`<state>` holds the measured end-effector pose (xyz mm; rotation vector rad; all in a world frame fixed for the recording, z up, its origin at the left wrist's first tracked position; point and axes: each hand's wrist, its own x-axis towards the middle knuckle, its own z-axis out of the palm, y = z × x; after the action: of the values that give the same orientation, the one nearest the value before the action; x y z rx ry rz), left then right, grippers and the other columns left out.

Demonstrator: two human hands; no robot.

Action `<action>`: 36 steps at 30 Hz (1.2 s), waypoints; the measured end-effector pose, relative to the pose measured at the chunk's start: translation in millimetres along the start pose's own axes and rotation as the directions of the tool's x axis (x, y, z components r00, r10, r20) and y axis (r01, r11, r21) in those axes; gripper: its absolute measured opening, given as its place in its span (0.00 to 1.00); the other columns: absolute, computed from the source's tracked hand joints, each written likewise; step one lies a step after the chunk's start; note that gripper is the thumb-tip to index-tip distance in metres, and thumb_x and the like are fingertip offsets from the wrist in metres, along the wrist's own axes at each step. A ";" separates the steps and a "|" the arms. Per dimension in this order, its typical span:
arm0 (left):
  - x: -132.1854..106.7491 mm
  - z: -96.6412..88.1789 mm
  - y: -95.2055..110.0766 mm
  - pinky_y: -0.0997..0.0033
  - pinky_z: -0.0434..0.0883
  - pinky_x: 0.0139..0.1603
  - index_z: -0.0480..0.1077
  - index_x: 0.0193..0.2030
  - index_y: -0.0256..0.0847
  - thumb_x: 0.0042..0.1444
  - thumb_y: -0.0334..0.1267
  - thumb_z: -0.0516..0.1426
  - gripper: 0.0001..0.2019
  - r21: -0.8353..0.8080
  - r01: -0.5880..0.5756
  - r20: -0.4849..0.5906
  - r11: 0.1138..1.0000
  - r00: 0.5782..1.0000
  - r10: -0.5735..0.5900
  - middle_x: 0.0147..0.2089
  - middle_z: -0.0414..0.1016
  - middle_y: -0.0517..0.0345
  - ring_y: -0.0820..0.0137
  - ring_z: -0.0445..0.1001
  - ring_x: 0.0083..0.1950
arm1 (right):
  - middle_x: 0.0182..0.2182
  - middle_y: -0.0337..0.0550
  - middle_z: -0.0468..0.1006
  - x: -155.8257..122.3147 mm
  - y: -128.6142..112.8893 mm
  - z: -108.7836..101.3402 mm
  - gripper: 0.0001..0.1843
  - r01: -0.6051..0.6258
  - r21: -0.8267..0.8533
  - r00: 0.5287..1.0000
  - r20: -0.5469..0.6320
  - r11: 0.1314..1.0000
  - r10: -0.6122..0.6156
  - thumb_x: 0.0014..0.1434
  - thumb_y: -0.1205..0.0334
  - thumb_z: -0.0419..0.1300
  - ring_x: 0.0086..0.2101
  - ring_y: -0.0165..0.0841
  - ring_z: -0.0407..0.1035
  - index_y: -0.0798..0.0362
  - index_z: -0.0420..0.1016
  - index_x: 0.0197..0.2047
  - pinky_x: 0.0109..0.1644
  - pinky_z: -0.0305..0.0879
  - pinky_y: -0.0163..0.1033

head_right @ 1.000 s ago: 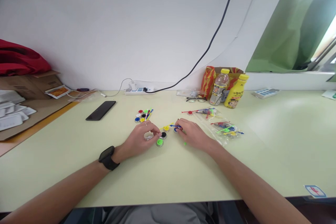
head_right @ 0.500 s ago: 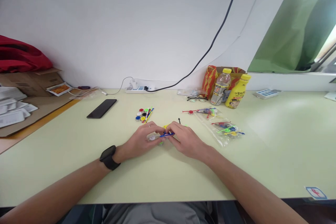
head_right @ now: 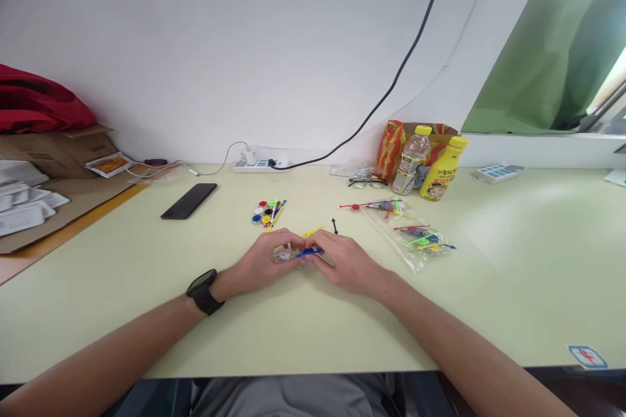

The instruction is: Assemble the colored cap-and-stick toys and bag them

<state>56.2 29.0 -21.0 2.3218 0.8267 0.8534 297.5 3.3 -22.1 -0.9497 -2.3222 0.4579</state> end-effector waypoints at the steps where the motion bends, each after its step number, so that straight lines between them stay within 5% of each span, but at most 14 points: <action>1: -0.4 0.2 -0.5 0.66 0.73 0.48 0.78 0.51 0.46 0.67 0.43 0.63 0.09 -0.001 0.000 -0.008 1.000 1.000 0.000 0.45 0.82 0.55 0.65 0.78 0.45 | 0.46 0.45 0.80 -0.1 -0.9 -0.8 0.07 0.001 0.009 1.000 -0.005 1.000 -0.001 0.72 0.63 0.56 0.45 0.39 0.76 0.47 0.70 0.52 0.48 0.69 0.44; 27: -0.7 1.2 -3.6 0.66 0.73 0.48 0.77 0.50 0.45 0.67 0.39 0.62 0.07 0.046 -0.044 0.008 0.998 0.999 0.044 0.43 0.81 0.57 0.66 0.78 0.44 | 0.52 0.48 0.80 -1.5 -4.1 -9.6 0.18 0.014 0.058 1.000 -0.003 0.998 -0.014 0.73 0.68 0.47 0.49 0.41 0.75 0.46 0.70 0.59 0.55 0.70 0.47; 36: -0.1 1.7 -2.8 0.65 0.74 0.51 0.77 0.54 0.47 0.67 0.39 0.62 0.10 0.040 -0.014 0.002 0.999 1.000 0.014 0.47 0.82 0.56 0.65 0.79 0.47 | 0.49 0.47 0.80 -0.3 -9.2 -9.3 0.17 -0.034 0.065 0.999 0.023 0.997 0.032 0.75 0.66 0.46 0.46 0.40 0.76 0.47 0.68 0.61 0.51 0.70 0.45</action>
<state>56.4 30.3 -24.0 2.3657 0.8346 0.8474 298.8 -2.4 -10.4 -0.9571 -2.2993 0.5573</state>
